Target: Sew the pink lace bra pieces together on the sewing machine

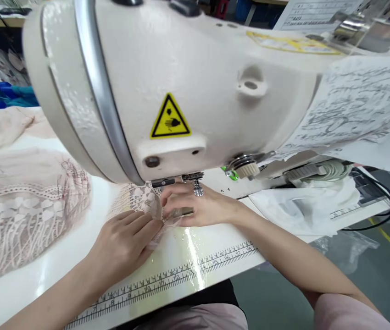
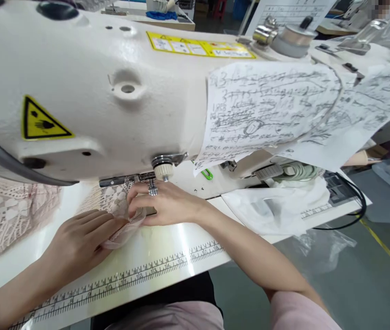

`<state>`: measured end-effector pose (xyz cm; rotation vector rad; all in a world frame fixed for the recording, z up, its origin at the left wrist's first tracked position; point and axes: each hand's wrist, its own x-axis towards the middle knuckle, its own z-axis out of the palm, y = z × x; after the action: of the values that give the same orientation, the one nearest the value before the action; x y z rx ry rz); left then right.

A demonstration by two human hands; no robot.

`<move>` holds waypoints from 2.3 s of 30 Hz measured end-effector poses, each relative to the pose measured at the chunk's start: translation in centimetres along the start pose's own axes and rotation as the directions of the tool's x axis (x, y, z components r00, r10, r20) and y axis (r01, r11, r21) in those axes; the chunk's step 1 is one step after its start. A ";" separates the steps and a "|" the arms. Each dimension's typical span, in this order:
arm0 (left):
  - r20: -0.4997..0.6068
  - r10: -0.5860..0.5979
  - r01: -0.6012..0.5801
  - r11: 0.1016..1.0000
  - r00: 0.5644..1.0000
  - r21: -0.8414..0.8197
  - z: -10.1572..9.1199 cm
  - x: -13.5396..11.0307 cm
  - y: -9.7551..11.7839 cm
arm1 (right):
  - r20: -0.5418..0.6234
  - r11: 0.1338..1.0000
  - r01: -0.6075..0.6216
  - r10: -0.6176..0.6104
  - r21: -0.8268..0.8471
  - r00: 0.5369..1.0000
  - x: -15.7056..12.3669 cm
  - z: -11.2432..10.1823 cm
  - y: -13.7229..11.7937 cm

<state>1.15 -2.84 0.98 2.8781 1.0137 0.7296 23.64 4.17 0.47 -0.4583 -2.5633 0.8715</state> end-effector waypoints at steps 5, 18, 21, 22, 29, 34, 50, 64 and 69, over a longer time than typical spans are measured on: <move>-0.018 0.096 -0.090 0.976 0.995 0.200 -0.3 -0.1 -0.5 | 0.008 0.997 0.046 -0.046 -0.057 0.999 0.0 0.8 0.4; 0.014 -0.022 0.018 0.965 1.000 0.262 1.5 0.0 -1.6 | -0.099 0.979 0.029 -0.050 -0.201 0.994 -0.4 2.1 0.7; -0.001 -0.033 0.032 0.968 0.999 0.250 1.5 0.0 -1.7 | -0.111 0.973 0.024 -0.051 -0.230 0.993 -0.3 2.2 0.6; -0.002 -0.037 0.036 0.968 0.999 0.248 1.5 0.0 -1.7 | -0.112 0.970 0.024 -0.052 -0.241 0.992 -0.3 2.2 0.6; 0.009 -0.041 0.037 0.958 0.999 0.285 1.5 0.1 -1.6 | -0.113 0.934 -0.001 -0.042 -0.357 0.993 -0.2 2.1 -0.1; 0.013 -0.052 0.046 0.961 0.999 0.272 1.5 0.3 -1.6 | -0.161 0.900 -0.071 0.000 -0.430 0.987 -0.3 1.9 -0.5; 0.024 -0.072 0.062 0.956 0.997 0.287 2.2 0.3 -1.7 | -0.274 0.937 0.009 -0.111 -0.349 0.955 -0.4 1.6 1.4; 0.050 -0.067 0.047 0.945 0.997 0.324 2.3 0.4 -1.9 | -0.282 0.955 -0.107 0.026 -0.275 0.959 -0.2 1.2 1.1; 0.005 0.099 -0.095 0.947 0.995 0.308 1.9 0.1 -1.8 | -0.284 0.953 -0.084 -0.003 -0.293 0.959 -0.2 1.4 1.1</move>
<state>1.02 -1.09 -0.95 3.2131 1.0827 0.6432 23.39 4.21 -1.30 -0.6753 -2.4303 0.3880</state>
